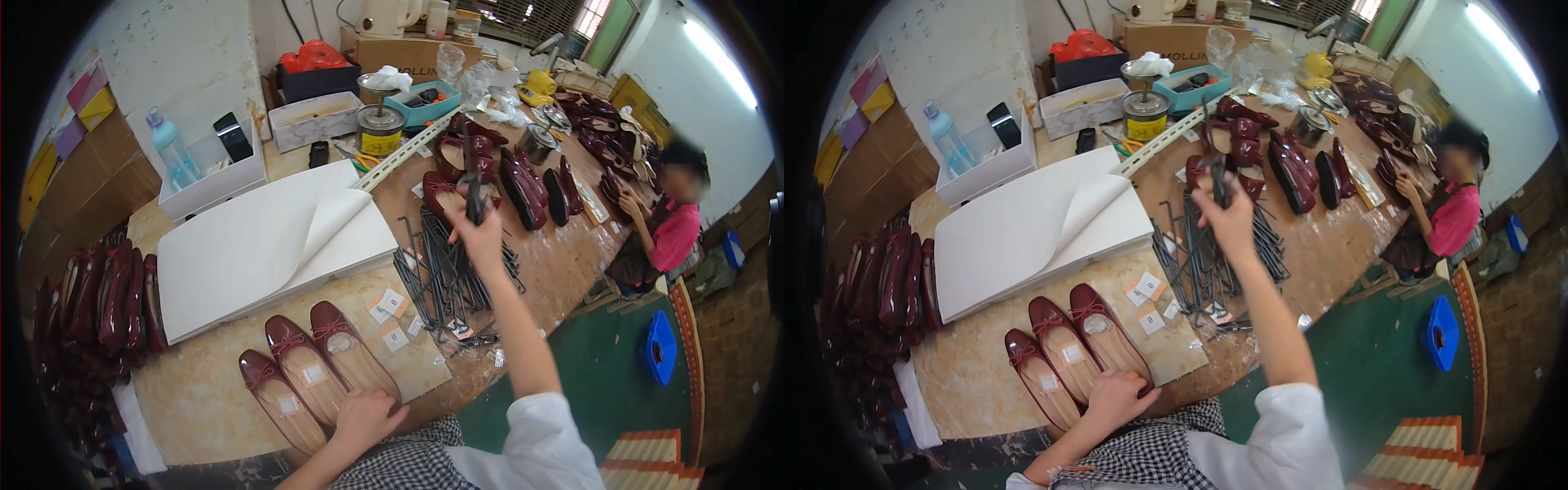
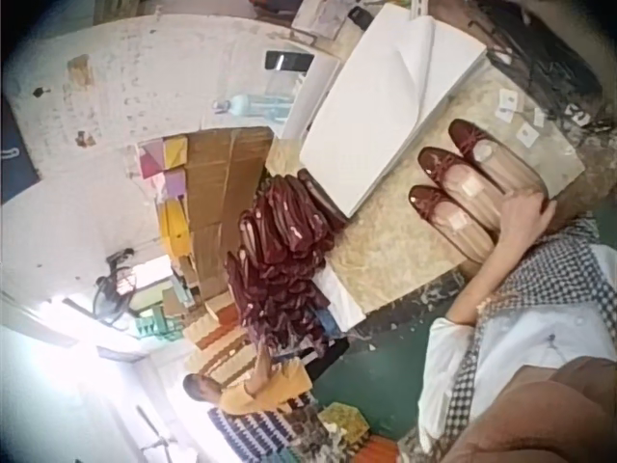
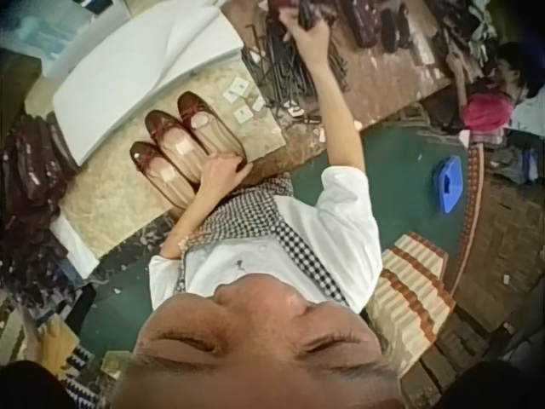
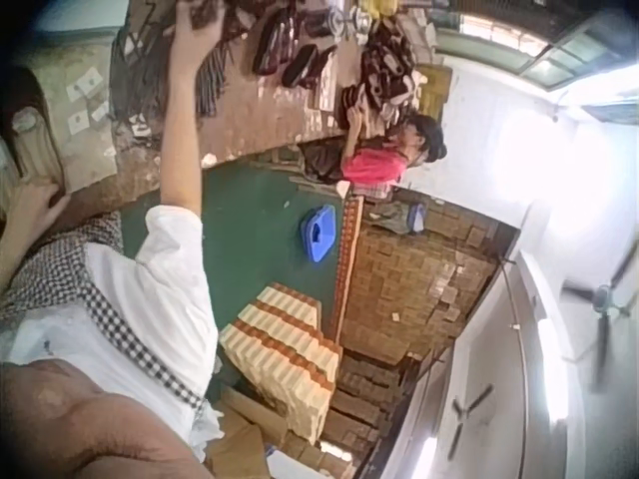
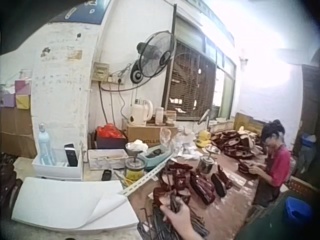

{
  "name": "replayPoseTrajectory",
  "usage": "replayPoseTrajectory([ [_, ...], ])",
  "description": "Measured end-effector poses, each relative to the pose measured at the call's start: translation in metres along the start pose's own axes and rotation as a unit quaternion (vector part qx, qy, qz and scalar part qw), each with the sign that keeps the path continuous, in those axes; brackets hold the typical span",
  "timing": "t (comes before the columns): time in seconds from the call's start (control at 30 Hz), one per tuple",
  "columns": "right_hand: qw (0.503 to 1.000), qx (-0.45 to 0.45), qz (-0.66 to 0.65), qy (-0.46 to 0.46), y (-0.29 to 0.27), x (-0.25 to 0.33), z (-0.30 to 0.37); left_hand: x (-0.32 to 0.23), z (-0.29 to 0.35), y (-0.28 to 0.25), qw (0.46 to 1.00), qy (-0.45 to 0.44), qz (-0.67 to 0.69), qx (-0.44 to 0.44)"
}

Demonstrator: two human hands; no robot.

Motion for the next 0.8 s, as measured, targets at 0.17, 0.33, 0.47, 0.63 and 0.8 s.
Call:
replayPoseTrajectory([
  [0.17,0.997,0.019,0.029,0.072,0.004,-0.075,0.035,-0.003,-0.001,0.001,1.000,0.003,-0.008,-0.006],
  [0.33,0.978,0.199,-0.037,0.044,0.006,0.021,-0.002,-0.003,0.002,-0.001,1.000,-0.005,0.010,-0.005],
  [0.47,0.719,0.575,0.377,-0.097,0.056,0.030,0.033,-0.004,0.012,-0.014,0.996,0.063,0.056,-0.042],
  [0.63,0.449,0.628,0.575,-0.272,0.056,-0.036,0.064,0.024,0.025,-0.140,0.960,0.005,-0.084,-0.267],
  [0.8,0.438,0.551,0.641,-0.306,0.045,-0.061,0.062,0.144,-0.031,-0.225,0.918,-0.178,-0.221,-0.278],
])
Point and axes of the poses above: each hand's wrist, its own z-axis away from the middle knuckle, its own y-axis out of the palm, x = y × z, the point moved 8 cm from there along -z, towards the middle knuckle, and after that the axes turned 11 degrees about x, right-handed, at the moved point
